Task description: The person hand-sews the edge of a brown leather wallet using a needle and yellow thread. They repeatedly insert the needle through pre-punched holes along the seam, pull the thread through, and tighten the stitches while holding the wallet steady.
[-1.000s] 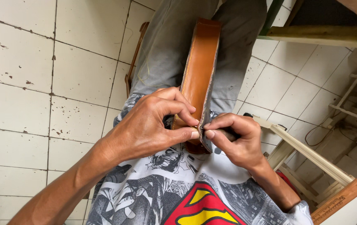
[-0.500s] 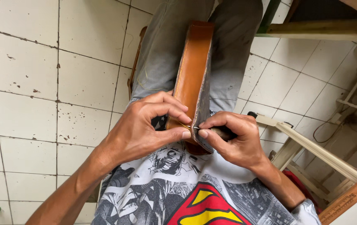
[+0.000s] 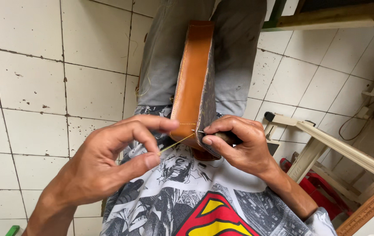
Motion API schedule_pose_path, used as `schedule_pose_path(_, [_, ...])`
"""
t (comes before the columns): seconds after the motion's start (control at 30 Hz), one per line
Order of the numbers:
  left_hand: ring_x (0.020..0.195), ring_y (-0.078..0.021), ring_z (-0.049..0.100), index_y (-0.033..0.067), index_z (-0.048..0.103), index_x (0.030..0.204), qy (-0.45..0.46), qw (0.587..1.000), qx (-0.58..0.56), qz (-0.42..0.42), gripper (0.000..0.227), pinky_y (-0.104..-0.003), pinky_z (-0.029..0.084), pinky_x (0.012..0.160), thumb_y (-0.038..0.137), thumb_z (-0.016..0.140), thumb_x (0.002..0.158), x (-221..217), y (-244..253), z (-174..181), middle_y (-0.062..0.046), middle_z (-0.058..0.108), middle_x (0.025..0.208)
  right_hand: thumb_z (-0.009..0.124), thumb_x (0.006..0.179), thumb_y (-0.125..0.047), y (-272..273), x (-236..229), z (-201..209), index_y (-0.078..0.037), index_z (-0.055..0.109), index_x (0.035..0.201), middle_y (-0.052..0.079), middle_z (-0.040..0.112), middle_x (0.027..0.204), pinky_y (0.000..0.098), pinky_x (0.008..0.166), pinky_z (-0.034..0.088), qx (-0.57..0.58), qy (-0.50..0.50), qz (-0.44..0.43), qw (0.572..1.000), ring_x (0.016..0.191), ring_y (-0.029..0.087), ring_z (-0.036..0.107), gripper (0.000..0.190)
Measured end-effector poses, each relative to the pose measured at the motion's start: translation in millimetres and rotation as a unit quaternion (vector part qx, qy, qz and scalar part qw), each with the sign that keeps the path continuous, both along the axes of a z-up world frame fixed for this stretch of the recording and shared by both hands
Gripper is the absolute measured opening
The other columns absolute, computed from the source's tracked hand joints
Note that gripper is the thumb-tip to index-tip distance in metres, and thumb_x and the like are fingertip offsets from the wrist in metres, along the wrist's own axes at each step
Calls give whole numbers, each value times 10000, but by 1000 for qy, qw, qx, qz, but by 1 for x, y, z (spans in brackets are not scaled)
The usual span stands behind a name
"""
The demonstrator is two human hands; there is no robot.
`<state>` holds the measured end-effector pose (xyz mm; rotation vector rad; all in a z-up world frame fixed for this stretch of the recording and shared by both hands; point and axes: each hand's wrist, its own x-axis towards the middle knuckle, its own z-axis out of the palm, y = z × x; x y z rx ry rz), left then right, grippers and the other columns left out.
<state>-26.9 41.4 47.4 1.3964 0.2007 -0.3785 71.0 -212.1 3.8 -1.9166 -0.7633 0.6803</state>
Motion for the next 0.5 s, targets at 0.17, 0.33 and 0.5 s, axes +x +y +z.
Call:
schedule_pose_path(0.17, [839,-145,717,59,683,877,42,991,-67,106,86,-224,582,730,136,684,841,3,-17,-5,-101,762,894,720,842,-119,1,1,3,-37,642,886,60,714,846,263,699,544,4,-1,7,1000,760,176,691,121])
schedule_pose_path(0.33, [647,-80,616,79,745,893,-58,975,201,81,85,-212,489,606,129,741,824,16,-30,-12,-11,718,768,718,846,-129,3,4,8,-49,640,887,52,714,853,263,698,544,-12,2,17,1000,763,167,689,119])
schedule_pose_path(0.5, [736,-128,710,120,727,913,-43,970,240,-7,120,-288,531,635,194,649,862,21,-31,-13,16,768,863,679,878,-179,8,8,17,-60,640,923,26,701,848,252,648,507,-52,20,46,997,710,139,659,133])
